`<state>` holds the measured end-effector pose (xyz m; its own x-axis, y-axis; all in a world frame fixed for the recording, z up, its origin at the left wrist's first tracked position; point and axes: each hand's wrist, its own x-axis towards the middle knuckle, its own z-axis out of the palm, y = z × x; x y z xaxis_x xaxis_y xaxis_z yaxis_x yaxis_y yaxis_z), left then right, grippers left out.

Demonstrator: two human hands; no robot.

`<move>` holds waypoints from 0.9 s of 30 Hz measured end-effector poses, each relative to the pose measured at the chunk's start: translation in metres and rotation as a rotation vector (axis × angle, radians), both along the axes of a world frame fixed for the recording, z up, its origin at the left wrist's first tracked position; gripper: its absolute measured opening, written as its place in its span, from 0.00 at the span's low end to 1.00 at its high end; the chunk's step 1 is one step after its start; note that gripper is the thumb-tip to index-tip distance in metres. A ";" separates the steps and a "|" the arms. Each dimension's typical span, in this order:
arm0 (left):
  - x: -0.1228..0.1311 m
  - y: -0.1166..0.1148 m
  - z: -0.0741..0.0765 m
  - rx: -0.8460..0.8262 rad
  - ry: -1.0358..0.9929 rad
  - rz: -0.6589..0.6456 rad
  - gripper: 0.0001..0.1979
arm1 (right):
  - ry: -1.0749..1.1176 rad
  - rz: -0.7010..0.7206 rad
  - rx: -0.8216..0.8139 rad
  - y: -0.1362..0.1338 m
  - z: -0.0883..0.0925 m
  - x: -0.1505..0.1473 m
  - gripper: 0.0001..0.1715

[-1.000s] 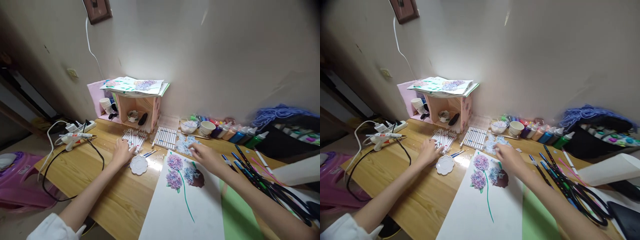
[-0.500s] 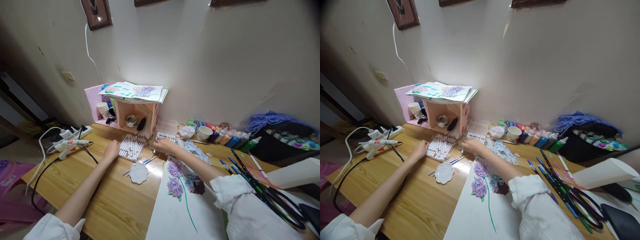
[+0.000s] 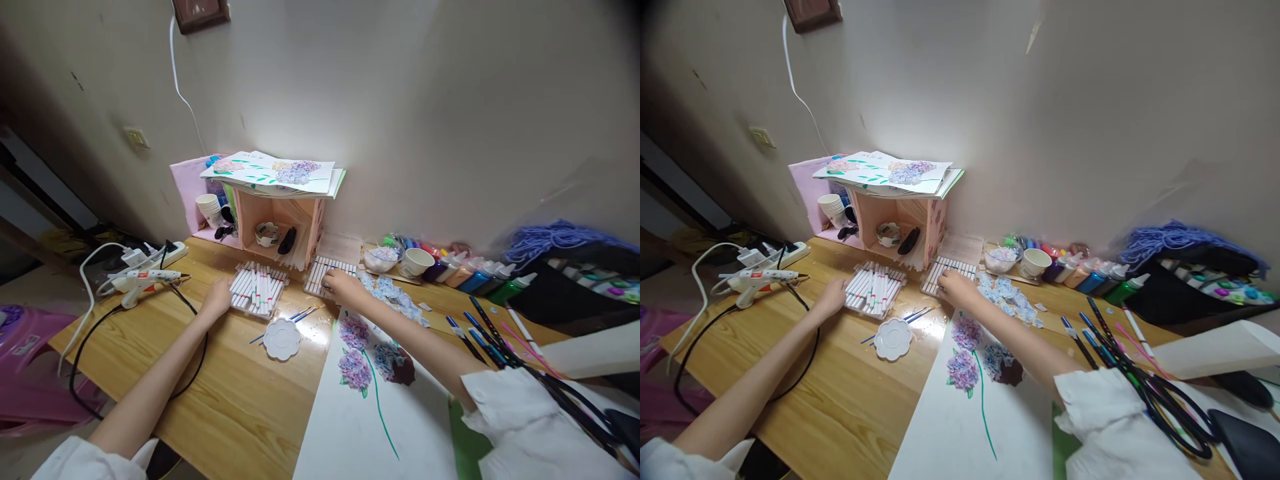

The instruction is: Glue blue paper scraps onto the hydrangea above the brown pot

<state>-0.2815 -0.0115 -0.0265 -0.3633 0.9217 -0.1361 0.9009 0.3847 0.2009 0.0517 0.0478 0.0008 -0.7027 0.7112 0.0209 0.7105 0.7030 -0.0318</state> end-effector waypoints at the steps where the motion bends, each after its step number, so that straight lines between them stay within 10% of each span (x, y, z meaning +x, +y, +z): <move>1: -0.002 -0.003 0.001 0.010 0.008 0.002 0.12 | 0.004 -0.014 -0.015 -0.004 -0.001 0.005 0.07; 11: -0.013 -0.026 0.015 0.090 0.082 -0.003 0.17 | -0.007 -0.140 0.003 -0.021 -0.020 0.000 0.08; 19: -0.013 -0.027 0.020 0.091 0.071 -0.016 0.19 | 0.029 -0.113 0.069 -0.036 0.007 0.017 0.08; 27: -0.010 -0.026 0.015 0.077 0.051 -0.020 0.18 | 0.034 -0.181 0.121 0.017 0.026 0.017 0.10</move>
<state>-0.2914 -0.0376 -0.0111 -0.3495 0.9358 -0.0466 0.9180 0.3520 0.1830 0.0683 0.0646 0.0265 -0.5612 0.8166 0.1354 0.8254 0.5642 0.0187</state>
